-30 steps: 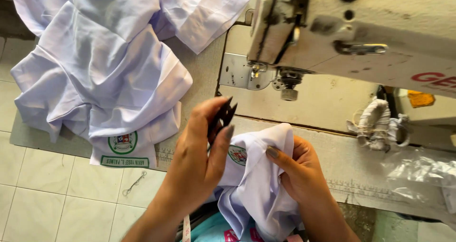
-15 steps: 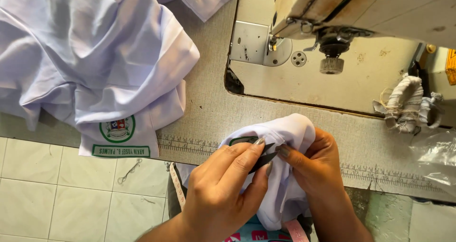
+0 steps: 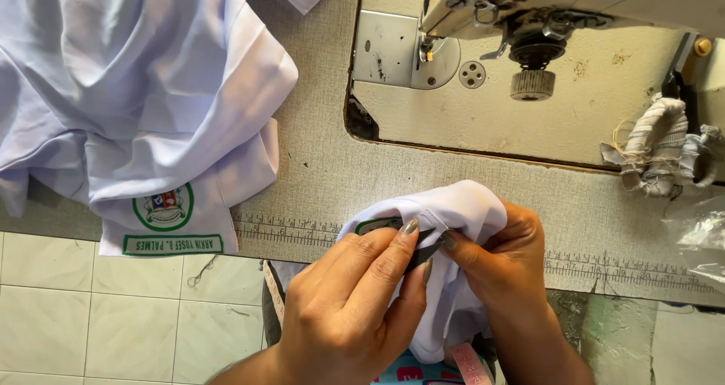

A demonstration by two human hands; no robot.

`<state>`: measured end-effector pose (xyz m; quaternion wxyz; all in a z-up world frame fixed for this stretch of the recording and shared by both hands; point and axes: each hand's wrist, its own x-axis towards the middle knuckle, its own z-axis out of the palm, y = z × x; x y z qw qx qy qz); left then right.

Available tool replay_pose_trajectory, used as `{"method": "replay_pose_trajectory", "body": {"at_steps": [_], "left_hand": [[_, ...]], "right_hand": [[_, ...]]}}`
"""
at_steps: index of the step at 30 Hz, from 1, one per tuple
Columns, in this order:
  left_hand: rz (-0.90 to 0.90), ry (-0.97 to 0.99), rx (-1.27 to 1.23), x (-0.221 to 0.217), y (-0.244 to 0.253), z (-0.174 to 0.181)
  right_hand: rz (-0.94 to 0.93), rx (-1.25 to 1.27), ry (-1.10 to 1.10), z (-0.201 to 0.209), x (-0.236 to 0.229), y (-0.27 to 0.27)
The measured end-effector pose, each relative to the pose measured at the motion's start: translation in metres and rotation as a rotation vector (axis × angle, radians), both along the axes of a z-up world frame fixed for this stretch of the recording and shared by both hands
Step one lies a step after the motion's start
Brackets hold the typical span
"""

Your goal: Inspecting a white uniform shirt for loose threads, trimming them with scissors, and reviewing a document for verification.

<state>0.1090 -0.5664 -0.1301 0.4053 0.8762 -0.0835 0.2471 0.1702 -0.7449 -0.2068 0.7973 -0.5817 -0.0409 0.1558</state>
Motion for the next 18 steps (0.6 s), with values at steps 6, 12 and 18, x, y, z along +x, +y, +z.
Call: {"method": "replay_pose_trajectory", "body": {"at_steps": [6, 12, 18], "left_hand": [[0.005, -0.005, -0.019, -0.0004, -0.0029, -0.0022], [0.016, -0.006, -0.047, -0.0012, -0.0051, -0.0015], [0.02, -0.008, -0.049, -0.0013, -0.0041, -0.0009]], "right_hand": [[-0.004, -0.01, 0.008, 0.0001, -0.001, 0.0003], [-0.013, -0.072, -0.041, -0.0005, -0.0006, -0.0007], [-0.011, -0.066, -0.041, 0.0, -0.0005, 0.0004]]}}
